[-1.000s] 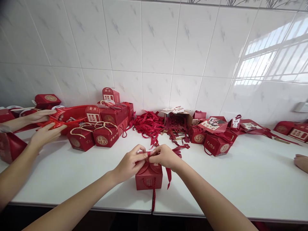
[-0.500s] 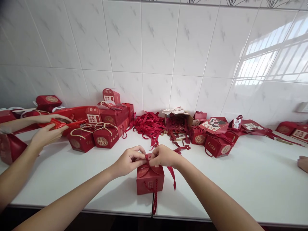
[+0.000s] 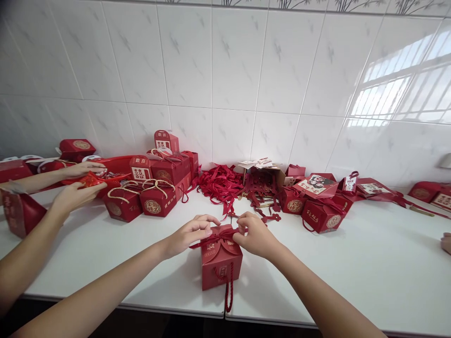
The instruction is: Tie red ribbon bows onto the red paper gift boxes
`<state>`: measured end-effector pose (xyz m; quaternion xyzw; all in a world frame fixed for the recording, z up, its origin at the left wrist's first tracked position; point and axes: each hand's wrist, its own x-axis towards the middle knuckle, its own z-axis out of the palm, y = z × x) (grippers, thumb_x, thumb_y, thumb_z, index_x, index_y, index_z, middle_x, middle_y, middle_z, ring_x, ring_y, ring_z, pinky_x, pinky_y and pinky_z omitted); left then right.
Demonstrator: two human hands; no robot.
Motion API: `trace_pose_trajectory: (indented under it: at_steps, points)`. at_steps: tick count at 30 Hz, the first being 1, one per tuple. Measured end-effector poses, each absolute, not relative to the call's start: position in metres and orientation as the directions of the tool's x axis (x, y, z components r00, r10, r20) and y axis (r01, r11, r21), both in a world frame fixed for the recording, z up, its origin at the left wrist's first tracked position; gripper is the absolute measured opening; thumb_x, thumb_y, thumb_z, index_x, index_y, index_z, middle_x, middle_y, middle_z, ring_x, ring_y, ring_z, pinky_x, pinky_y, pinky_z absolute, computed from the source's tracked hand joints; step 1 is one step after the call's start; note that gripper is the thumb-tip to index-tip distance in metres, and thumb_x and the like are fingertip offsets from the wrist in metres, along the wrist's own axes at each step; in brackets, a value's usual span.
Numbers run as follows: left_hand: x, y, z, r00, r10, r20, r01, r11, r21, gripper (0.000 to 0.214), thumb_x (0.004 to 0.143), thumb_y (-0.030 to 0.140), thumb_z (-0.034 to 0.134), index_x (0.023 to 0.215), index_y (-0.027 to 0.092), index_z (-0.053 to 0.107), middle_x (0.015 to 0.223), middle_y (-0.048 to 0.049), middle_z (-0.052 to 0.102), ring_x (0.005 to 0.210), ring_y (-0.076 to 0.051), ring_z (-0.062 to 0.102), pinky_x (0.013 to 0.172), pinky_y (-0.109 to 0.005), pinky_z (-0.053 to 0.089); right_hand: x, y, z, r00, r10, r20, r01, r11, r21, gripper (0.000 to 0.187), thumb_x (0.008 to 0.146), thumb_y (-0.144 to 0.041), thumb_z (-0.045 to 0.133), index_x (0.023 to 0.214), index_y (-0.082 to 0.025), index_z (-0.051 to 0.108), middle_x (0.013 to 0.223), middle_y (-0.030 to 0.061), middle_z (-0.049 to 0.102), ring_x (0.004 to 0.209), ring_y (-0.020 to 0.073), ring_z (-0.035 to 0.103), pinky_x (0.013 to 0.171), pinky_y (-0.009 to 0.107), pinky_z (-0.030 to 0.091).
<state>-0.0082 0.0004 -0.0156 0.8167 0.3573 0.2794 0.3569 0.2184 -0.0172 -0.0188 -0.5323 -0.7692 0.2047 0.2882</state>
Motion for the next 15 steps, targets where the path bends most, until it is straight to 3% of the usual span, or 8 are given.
trace_pose_trajectory:
  at_steps: [3,5,8,10,12,15]
  points:
    - [-0.012,-0.001,-0.019,0.569,0.744,0.35,0.619,-0.668,0.414,0.037,0.09,0.036,0.042,0.065,0.018,0.063,0.104,-0.0062,0.061,0.11,-0.027,0.043,0.093,-0.049,0.029,0.223,-0.021,-0.024,-0.218,0.949,0.228,0.766,0.311,-0.562,0.023,0.062,-0.021,0.054,0.053,-0.019,0.034,0.087,0.0053,0.052,0.08,0.0182,0.05,0.074,0.031,0.039]
    - [-0.018,-0.004,-0.017,0.611,0.685,0.397,0.68,-0.711,0.179,0.039,0.09,0.037,0.043,0.063,0.017,0.063,0.095,-0.0064,0.061,0.103,-0.026,0.044,0.088,-0.05,0.029,0.225,-0.025,-0.026,-0.177,0.962,0.206,0.786,0.264,-0.56,0.023,0.061,-0.022,0.055,0.056,-0.02,0.033,0.083,0.0034,0.05,0.074,0.0171,0.048,0.069,0.03,0.038]
    - [-0.024,-0.008,-0.012,0.638,0.639,0.43,0.716,-0.697,-0.025,0.041,0.091,0.039,0.042,0.065,0.018,0.065,0.087,-0.0072,0.06,0.099,-0.026,0.045,0.088,-0.051,0.028,0.222,-0.031,-0.028,-0.148,0.971,0.19,0.783,0.232,-0.577,0.02,0.061,-0.022,0.054,0.062,-0.021,0.034,0.08,0.0016,0.047,0.07,0.0162,0.045,0.064,0.029,0.037]
    - [-0.025,-0.01,-0.01,0.628,0.636,0.449,0.739,-0.668,-0.088,0.042,0.09,0.041,0.042,0.065,0.018,0.066,0.085,-0.0076,0.058,0.099,-0.027,0.045,0.091,-0.054,0.025,0.22,-0.034,-0.03,-0.146,0.97,0.192,0.768,0.234,-0.597,0.02,0.061,-0.022,0.054,0.064,-0.021,0.034,0.08,0.0011,0.047,0.07,0.016,0.044,0.064,0.029,0.037]
    - [-0.023,-0.01,-0.011,0.602,0.658,0.452,0.76,-0.646,-0.071,0.042,0.09,0.043,0.042,0.065,0.018,0.065,0.084,-0.0074,0.058,0.098,-0.027,0.045,0.092,-0.054,0.024,0.22,-0.036,-0.033,-0.15,0.968,0.201,0.747,0.244,-0.618,0.019,0.062,-0.021,0.054,0.066,-0.021,0.035,0.08,0.0005,0.046,0.07,0.016,0.044,0.066,0.03,0.037]
    - [-0.02,-0.007,-0.017,0.544,0.731,0.411,0.757,-0.639,0.134,0.037,0.089,0.042,0.044,0.068,0.018,0.062,0.088,-0.0064,0.058,0.098,-0.026,0.045,0.09,-0.053,0.028,0.225,-0.039,-0.033,-0.175,0.96,0.219,0.66,0.279,-0.697,0.018,0.063,-0.019,0.055,0.07,-0.021,0.039,0.08,0.0,0.048,0.073,0.0165,0.046,0.072,0.032,0.039]
